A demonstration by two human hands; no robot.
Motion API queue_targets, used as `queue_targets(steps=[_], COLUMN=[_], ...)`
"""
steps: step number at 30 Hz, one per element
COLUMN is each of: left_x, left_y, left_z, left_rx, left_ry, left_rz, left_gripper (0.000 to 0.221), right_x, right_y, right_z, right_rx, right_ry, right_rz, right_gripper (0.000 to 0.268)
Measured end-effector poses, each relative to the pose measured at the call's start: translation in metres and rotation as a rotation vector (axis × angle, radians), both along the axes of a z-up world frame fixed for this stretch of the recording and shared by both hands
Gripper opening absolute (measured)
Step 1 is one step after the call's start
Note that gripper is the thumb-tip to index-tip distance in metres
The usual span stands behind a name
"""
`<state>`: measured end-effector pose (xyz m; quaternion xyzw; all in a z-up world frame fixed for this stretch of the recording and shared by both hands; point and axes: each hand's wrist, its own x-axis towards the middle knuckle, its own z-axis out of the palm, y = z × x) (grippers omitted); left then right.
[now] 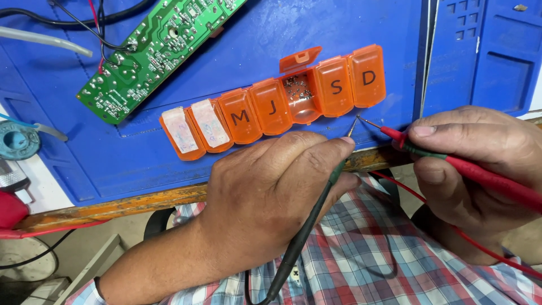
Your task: Testing small electronic components on a circuit board using a multimeter and tweezers.
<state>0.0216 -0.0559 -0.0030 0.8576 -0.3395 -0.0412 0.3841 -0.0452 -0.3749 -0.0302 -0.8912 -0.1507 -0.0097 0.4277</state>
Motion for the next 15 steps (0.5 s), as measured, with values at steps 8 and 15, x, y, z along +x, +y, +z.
queue_targets(steps=[8, 15], left_x=[-0.001, 0.000], left_y=[0.001, 0.001], left_z=[-0.001, 0.000], left_rx=[-0.011, -0.016], left_ry=[-0.011, -0.004], left_rz=[0.003, 0.005], left_gripper=[0.038, 0.036], right_x=[0.004, -0.001], right_y=[-0.007, -0.006], right_z=[0.002, -0.005], right_rx=[-0.026, 0.017], right_ry=[0.017, -0.014], right_rz=[0.082, 0.014], right_gripper=[0.032, 0.031])
